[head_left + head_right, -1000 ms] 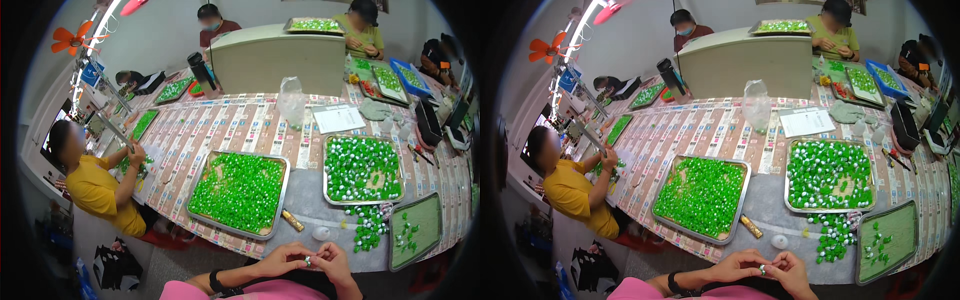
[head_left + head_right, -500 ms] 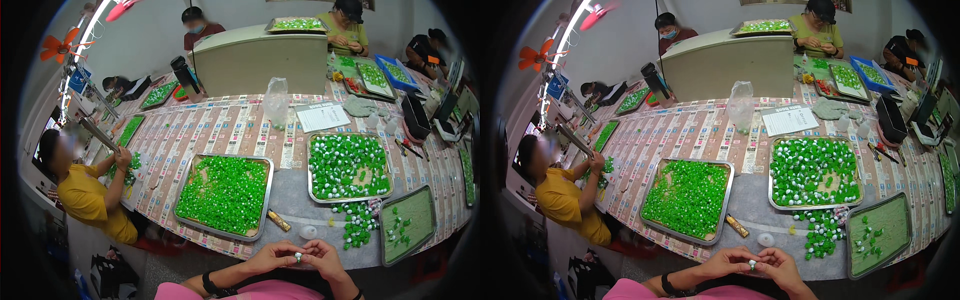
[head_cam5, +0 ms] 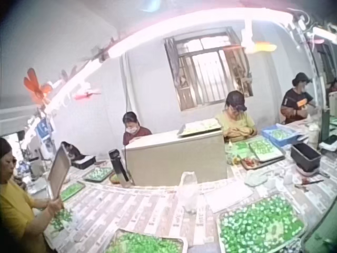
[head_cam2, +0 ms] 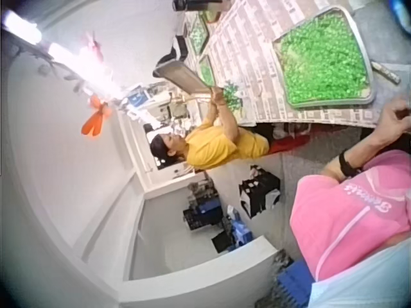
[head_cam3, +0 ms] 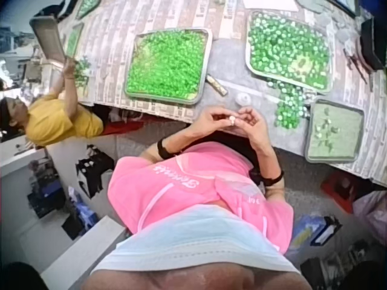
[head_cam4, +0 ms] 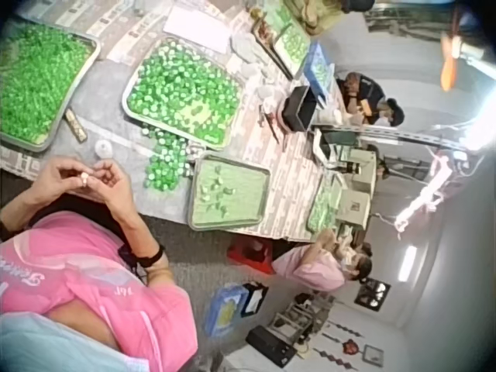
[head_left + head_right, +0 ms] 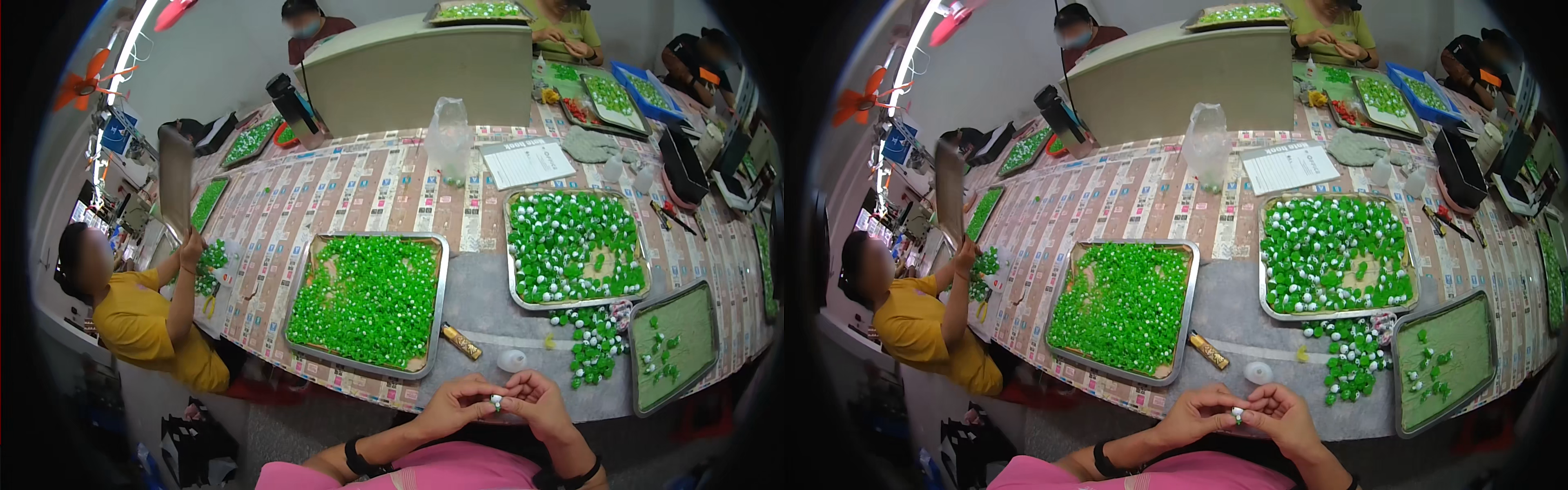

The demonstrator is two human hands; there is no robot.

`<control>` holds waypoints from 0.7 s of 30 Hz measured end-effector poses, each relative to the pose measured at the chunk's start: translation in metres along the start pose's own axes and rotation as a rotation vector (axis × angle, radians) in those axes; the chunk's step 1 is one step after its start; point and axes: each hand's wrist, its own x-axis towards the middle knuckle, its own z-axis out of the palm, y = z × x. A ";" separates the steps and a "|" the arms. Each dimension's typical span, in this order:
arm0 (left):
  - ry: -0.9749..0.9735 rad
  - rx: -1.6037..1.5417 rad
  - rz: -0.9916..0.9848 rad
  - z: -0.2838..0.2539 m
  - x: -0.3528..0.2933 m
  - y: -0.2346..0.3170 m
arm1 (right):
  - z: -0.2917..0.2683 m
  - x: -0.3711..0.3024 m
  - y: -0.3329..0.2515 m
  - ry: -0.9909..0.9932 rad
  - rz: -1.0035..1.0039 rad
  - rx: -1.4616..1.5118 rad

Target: Applying glue and assembling small green and white plastic parts into a finished component.

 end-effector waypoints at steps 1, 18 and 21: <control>-0.003 -0.008 0.008 0.001 -0.002 -0.003 | 0.000 -0.002 0.002 0.002 -0.005 -0.018; 0.005 0.056 0.160 0.013 -0.016 0.016 | 0.017 -0.029 -0.010 -0.053 -0.116 -0.071; 0.030 0.070 0.156 0.018 -0.022 0.022 | 0.015 -0.033 -0.006 -0.084 -0.135 -0.105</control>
